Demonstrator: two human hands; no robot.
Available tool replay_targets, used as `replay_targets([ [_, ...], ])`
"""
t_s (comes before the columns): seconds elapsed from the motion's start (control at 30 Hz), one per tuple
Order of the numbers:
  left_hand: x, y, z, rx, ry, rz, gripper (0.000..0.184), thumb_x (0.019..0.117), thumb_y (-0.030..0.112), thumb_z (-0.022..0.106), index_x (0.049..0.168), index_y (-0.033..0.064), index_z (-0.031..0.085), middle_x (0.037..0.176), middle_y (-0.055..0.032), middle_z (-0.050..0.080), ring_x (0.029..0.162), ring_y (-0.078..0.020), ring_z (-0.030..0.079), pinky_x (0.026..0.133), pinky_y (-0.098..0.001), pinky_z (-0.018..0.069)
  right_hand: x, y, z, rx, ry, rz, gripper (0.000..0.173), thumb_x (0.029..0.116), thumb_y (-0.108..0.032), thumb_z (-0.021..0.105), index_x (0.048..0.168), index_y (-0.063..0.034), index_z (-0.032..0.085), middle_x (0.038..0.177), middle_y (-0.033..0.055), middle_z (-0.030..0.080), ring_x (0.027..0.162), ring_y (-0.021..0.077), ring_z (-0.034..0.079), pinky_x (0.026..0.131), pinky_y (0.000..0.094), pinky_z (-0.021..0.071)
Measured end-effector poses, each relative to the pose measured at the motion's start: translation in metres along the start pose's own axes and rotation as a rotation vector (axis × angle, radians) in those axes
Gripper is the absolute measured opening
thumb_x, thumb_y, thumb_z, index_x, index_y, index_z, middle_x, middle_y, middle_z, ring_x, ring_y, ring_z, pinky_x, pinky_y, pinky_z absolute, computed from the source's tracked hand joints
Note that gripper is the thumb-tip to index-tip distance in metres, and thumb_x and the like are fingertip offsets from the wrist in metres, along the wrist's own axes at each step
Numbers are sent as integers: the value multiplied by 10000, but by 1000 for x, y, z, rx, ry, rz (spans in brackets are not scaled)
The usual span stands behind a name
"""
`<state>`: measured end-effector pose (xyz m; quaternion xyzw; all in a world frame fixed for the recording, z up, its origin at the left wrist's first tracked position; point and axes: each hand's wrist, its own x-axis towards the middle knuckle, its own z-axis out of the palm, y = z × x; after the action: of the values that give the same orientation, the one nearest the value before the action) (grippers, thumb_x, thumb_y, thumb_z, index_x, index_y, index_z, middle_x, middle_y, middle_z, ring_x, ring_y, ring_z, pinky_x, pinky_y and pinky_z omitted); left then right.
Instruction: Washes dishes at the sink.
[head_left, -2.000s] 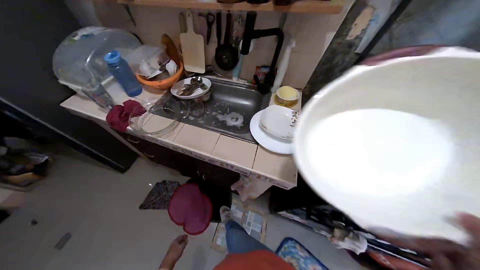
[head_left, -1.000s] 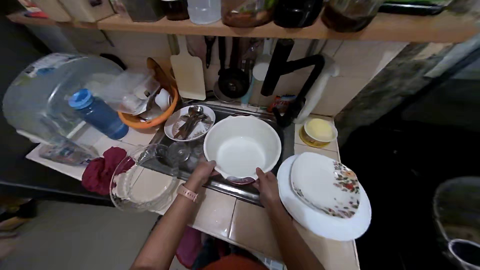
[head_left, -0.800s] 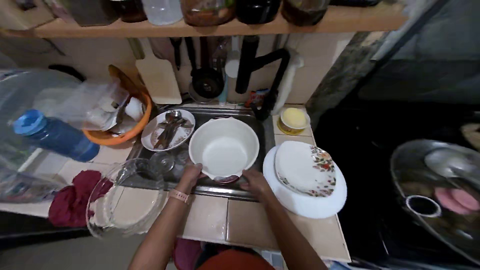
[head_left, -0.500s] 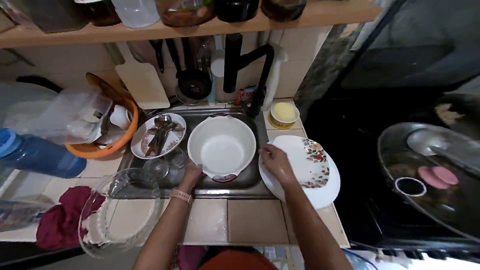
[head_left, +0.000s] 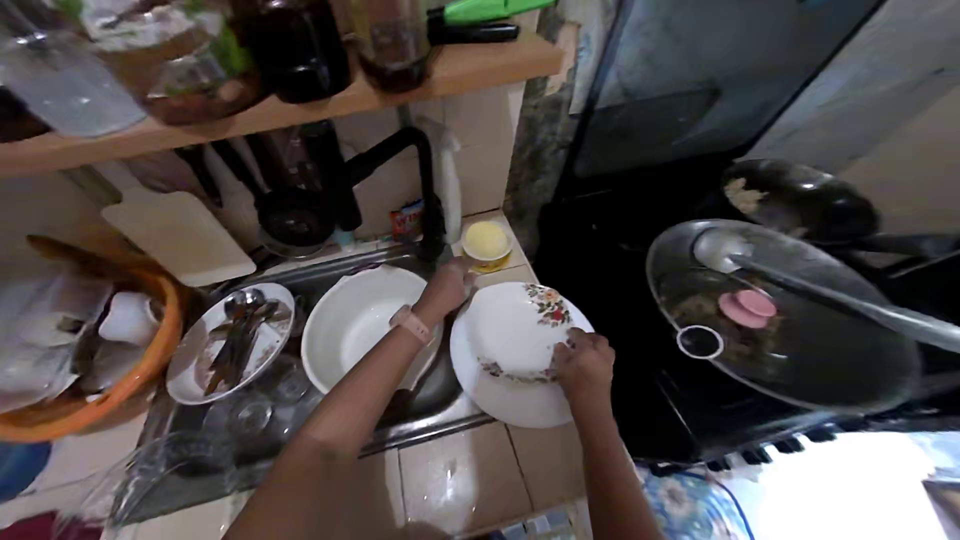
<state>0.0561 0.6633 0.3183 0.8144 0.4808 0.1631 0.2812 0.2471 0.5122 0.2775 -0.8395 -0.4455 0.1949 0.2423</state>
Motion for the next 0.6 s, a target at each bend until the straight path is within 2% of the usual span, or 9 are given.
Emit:
replay_targets([
  [0.07, 31, 11, 9, 82, -52, 66, 332, 1066, 107, 524, 1354, -41, 598, 1436, -254, 556, 1323, -423, 547, 1117, -540, 430, 4, -1, -6, 60, -90, 100, 524, 1056, -149, 533, 1512, 76, 409, 1486, 346, 452, 1371, 459, 487, 1144, 522, 400],
  [0.13, 74, 4, 29, 182, -64, 100, 301, 1015, 40, 580, 1290, -66, 639, 1355, -294, 588, 1262, -471, 567, 1058, -595, 459, 10, -1, -10, 119, -193, 171, 575, 1077, -178, 514, 1554, 75, 317, 1475, 321, 493, 1365, 415, 520, 1149, 508, 398],
  [0.2, 108, -6, 43, 301, -120, 42, 296, 1001, 75, 617, 1273, -40, 648, 1308, -284, 613, 1219, -469, 592, 1010, -617, 491, 18, 4, -7, 170, -234, 182, 536, 1074, -179, 524, 1509, 99, 382, 1427, 322, 538, 1346, 407, 539, 1146, 512, 397],
  [0.23, 122, -4, 43, 343, -198, -19, 325, 1020, 107, 609, 1306, -46, 627, 1328, -295, 598, 1255, -478, 567, 1029, -634, 463, 21, 7, -5, 190, -242, 181, 513, 1070, -171, 531, 1482, 110, 411, 1404, 329, 549, 1336, 413, 544, 1138, 514, 400],
  [0.33, 159, -12, 45, 437, -299, -44, 294, 986, 115, 642, 1229, -47, 674, 1279, -282, 639, 1255, -462, 577, 1048, -640, 442, 28, 9, -3, 208, -254, 191, 457, 1072, -143, 515, 1453, 102, 452, 1361, 322, 581, 1295, 407, 575, 1106, 506, 433],
  [0.4, 165, -19, 47, 454, -303, -37, 265, 988, 101, 625, 1200, -44, 692, 1282, -274, 643, 1261, -454, 576, 1058, -634, 436, 29, 9, -2, 215, -264, 191, 440, 1078, -138, 498, 1446, 101, 461, 1358, 316, 584, 1287, 403, 581, 1100, 502, 438],
  [0.5, 166, -20, 47, 456, -289, -66, 279, 994, 94, 608, 1236, -17, 689, 1322, -259, 629, 1285, -442, 563, 1059, -635, 433, 32, 8, -3, 207, -285, 192, 418, 1088, -148, 482, 1424, 101, 483, 1346, 315, 589, 1278, 395, 587, 1099, 499, 435],
  [0.6, 162, -22, 46, 271, -167, -128, 277, 999, 77, 580, 1229, -58, 657, 1263, -294, 635, 1225, -453, 595, 1032, -634, 451, 33, 8, -5, 213, -299, 204, 396, 1087, -142, 480, 1393, 108, 501, 1333, 317, 590, 1274, 392, 584, 1095, 495, 436],
])
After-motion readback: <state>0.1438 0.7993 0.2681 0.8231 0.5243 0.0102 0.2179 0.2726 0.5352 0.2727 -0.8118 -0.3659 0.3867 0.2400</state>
